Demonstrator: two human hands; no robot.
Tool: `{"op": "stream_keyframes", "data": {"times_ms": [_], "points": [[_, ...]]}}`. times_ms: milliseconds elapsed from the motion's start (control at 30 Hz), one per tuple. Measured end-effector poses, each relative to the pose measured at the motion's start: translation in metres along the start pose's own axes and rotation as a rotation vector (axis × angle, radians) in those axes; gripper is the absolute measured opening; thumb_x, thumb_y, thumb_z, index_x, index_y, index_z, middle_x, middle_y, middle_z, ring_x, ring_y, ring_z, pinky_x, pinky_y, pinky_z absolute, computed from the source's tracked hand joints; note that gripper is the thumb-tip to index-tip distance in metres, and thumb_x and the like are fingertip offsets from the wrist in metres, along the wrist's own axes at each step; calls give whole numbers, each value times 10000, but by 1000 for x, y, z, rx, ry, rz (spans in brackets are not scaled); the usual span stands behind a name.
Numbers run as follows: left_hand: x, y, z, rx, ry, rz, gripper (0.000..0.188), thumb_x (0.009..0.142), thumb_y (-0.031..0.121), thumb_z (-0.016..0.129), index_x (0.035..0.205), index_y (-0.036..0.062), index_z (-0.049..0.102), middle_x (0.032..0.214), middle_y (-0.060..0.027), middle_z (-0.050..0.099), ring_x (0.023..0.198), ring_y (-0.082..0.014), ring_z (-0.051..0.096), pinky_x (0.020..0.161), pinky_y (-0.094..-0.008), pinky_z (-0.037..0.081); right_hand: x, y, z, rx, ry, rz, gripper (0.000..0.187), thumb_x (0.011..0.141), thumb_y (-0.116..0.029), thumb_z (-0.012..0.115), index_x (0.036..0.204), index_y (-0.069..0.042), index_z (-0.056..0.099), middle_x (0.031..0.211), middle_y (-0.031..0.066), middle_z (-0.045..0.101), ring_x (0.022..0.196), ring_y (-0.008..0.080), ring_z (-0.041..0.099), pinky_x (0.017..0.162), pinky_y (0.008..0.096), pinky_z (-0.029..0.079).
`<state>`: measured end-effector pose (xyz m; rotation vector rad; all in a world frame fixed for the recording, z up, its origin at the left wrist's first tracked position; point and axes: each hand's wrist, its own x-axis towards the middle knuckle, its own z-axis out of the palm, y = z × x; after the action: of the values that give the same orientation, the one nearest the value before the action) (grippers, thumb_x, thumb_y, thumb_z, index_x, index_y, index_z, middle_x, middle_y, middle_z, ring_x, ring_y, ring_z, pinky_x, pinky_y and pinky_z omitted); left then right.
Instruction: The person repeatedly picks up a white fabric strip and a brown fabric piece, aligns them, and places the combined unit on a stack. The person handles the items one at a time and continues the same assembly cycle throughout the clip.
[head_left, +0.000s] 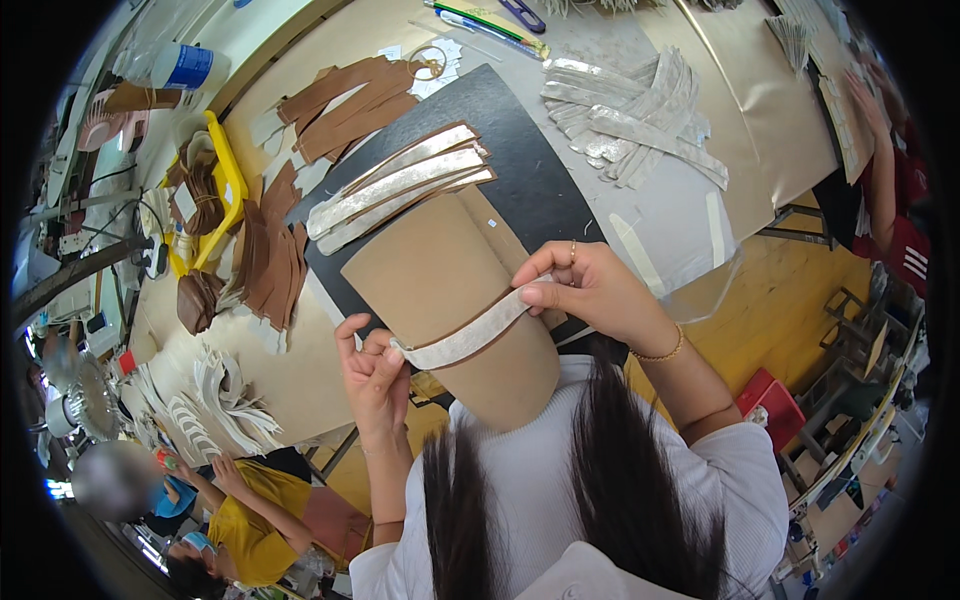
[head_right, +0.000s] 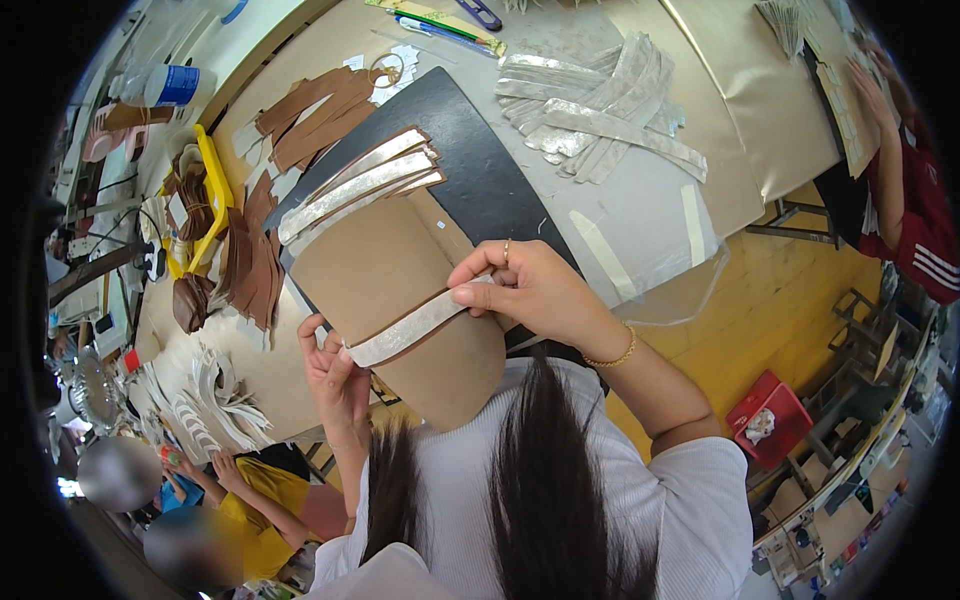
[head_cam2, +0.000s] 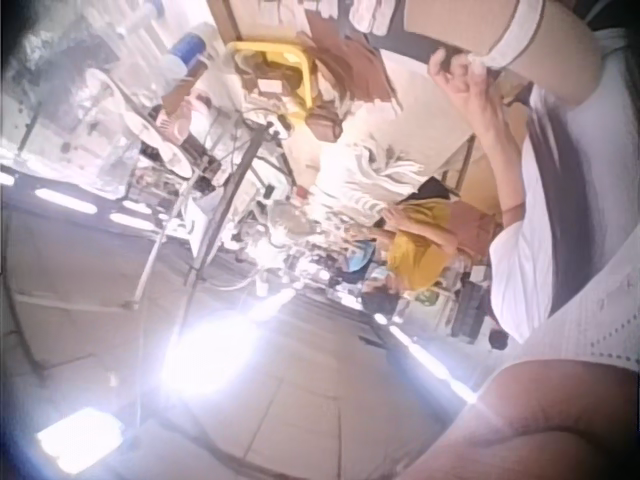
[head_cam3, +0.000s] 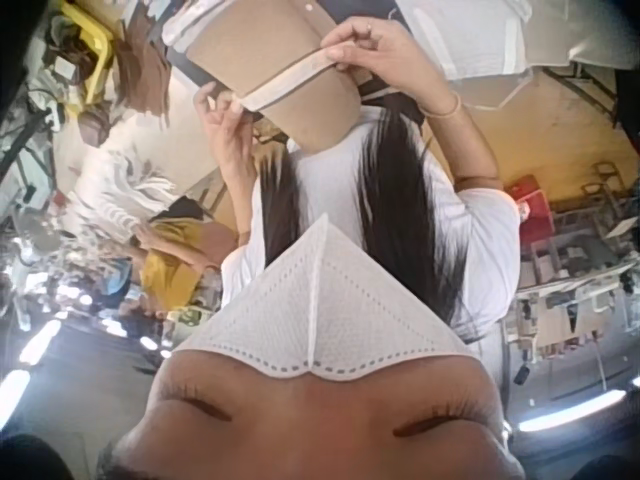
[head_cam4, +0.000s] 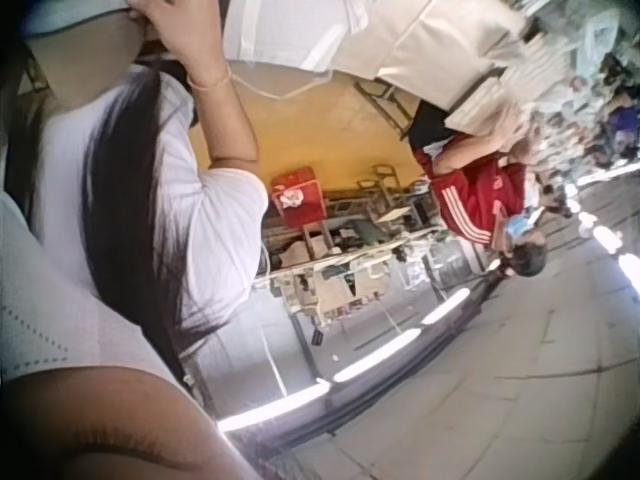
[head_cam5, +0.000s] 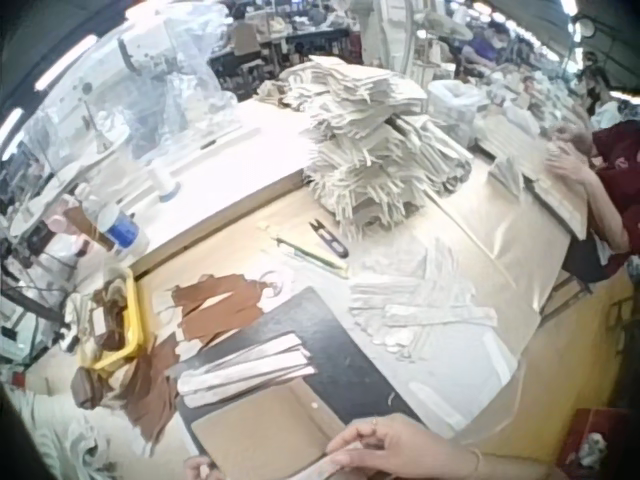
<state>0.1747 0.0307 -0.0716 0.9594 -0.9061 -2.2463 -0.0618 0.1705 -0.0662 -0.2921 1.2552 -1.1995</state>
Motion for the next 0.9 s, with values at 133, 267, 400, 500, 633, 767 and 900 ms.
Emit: {"op": "stream_keyframes", "data": {"times_ms": [133, 267, 400, 500, 633, 767, 900], "points": [[0, 1, 1, 2, 5, -15, 535, 820, -36, 643, 1258, 82, 359, 881, -78, 622, 874, -160, 605, 839, -305, 473, 0, 4, -1, 94, 6, -10, 131, 886, -95, 625, 980, -4, 619, 833, 22, 646, 740, 57, 597, 682, 193, 481], [1, 1, 5, 22, 24, -9, 554, 818, -34, 645, 1269, 83, 345, 893, -82, 626, 903, -164, 608, 860, -316, 472, 3, 8, -1, 62, -12, -28, 142, 878, -98, 637, 979, 0, 620, 826, 19, 643, 720, 52, 585, 668, 191, 473], [-1, 2, 9, 33, 47, 4, 560, 817, -32, 648, 1272, 77, 341, 902, -82, 629, 910, -165, 608, 864, -320, 473, 0, 3, 4, -51, 27, -39, 153, 868, -106, 652, 975, -1, 618, 798, 8, 633, 727, 53, 570, 683, 194, 463], [1, 2, 11, 33, 43, -1, 561, 814, -36, 648, 1271, 72, 342, 906, -80, 629, 908, -163, 608, 869, -319, 472, 1, 17, 10, -280, 314, -336, 151, 846, -111, 670, 953, -12, 629, 781, 7, 632, 732, 91, 573, 724, 238, 468], [0, -1, -4, 14, -37, 7, 581, 814, -23, 651, 1288, 84, 333, 1097, -136, 597, 1025, -200, 585, 900, -338, 481, -11, 20, 12, -599, 268, -400, 204, 838, -144, 658, 1021, -53, 648, 937, 70, 667, 897, 191, 615, 831, 320, 463], [-3, -2, 8, 39, 30, 28, 515, 836, -20, 630, 1261, 71, 354, 903, -73, 627, 884, -152, 607, 837, -299, 478, -25, 37, 10, -714, 216, -529, 301, 877, -155, 588, 1173, -114, 614, 1150, 91, 631, 1130, 259, 559, 983, 376, 395], [-1, -4, 3, 30, 20, 45, 481, 849, -20, 614, 1250, 64, 362, 898, -78, 623, 856, -155, 604, 802, -306, 483, -31, 35, 1, -723, 72, -480, 344, 909, -123, 523, 1250, -106, 570, 1253, 111, 579, 1247, 274, 478, 1063, 410, 321]]}}
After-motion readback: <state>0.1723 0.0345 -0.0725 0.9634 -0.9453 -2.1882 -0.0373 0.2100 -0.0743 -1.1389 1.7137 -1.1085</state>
